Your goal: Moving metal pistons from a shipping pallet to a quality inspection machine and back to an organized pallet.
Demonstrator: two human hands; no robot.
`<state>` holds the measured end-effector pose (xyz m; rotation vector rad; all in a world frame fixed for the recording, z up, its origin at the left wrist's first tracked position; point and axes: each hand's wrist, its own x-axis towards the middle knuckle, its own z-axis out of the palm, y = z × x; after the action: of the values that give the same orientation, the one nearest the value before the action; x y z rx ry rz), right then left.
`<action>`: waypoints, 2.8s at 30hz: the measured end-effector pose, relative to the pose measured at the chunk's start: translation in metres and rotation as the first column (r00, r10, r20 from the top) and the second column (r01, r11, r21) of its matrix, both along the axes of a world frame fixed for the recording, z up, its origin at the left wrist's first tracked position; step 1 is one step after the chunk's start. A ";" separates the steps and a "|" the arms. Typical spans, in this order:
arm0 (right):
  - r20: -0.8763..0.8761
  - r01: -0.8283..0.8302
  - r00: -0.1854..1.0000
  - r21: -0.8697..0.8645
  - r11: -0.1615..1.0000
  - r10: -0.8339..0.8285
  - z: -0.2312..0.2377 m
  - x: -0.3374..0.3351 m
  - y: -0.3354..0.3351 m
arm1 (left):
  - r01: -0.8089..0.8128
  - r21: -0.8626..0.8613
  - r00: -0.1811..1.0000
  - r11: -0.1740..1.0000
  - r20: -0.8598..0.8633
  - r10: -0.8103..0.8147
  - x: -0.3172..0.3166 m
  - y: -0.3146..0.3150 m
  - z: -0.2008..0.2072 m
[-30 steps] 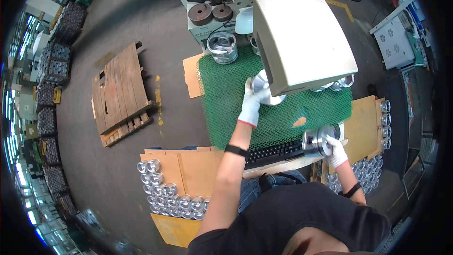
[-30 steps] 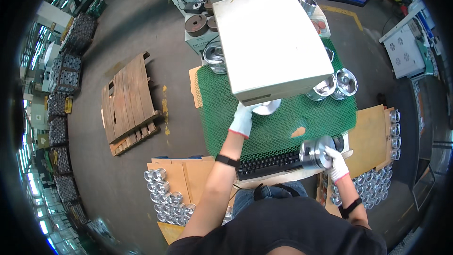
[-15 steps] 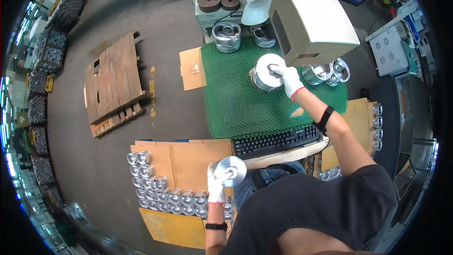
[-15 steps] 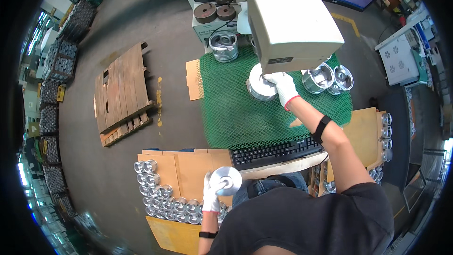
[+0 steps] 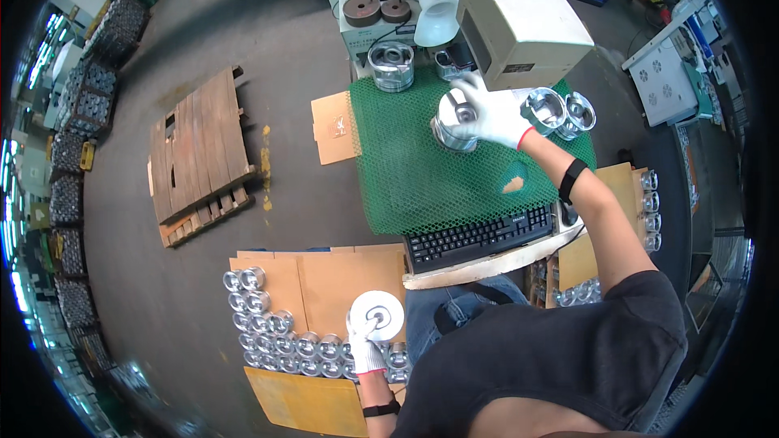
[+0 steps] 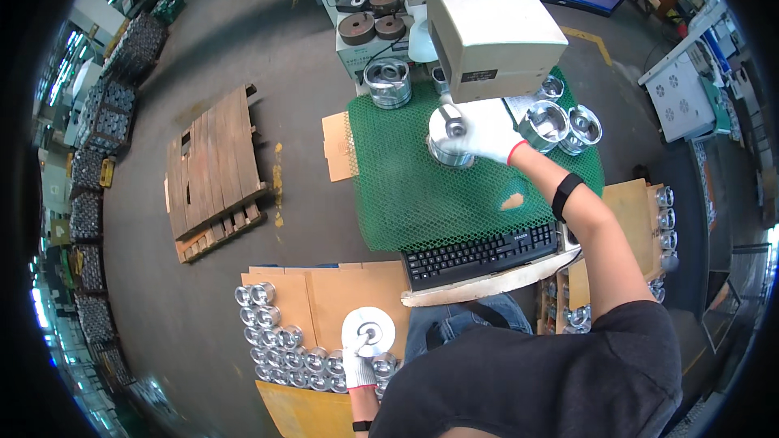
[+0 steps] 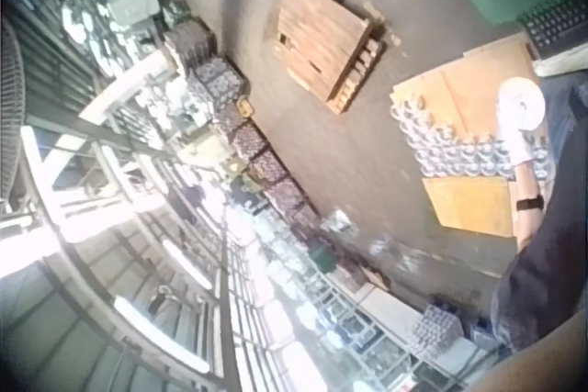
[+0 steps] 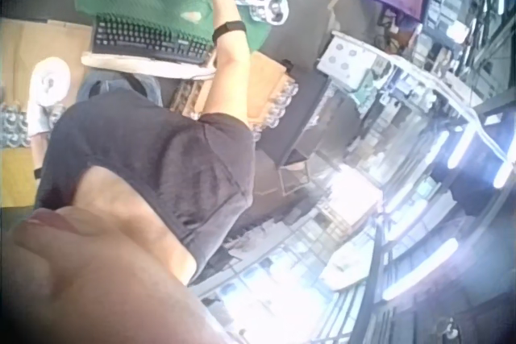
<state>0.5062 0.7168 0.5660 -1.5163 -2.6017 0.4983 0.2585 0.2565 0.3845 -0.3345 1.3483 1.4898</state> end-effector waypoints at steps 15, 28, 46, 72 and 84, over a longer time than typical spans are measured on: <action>-0.047 0.009 0.999 0.580 0.815 0.023 -0.047 0.014 -0.105 | 0.035 0.018 0.992 0.999 -0.121 -0.033 -0.028 0.021 0.061; 0.028 0.039 0.998 0.358 0.933 -0.052 -0.060 0.109 -0.219 | -0.033 -0.091 0.972 0.995 -0.236 0.011 -0.089 -0.017 0.080; -0.357 0.151 0.893 -0.337 0.929 -0.275 -0.071 0.080 -0.261 | 0.045 0.215 0.999 0.976 -0.024 -0.041 -0.002 0.019 0.117; -0.143 -0.279 0.960 -0.404 0.871 0.241 -0.071 -0.086 -0.159 | 0.312 0.146 0.949 0.939 -0.085 -0.302 0.030 0.002 0.034; 0.068 0.042 0.996 0.121 0.992 -0.050 -0.155 -0.140 0.043 | 0.108 0.098 0.994 0.989 0.005 -0.109 0.041 0.054 0.065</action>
<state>0.3664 0.7597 0.4108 -1.5787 -2.5895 0.2832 0.2995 0.3109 0.4494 -0.2033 1.2605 1.4553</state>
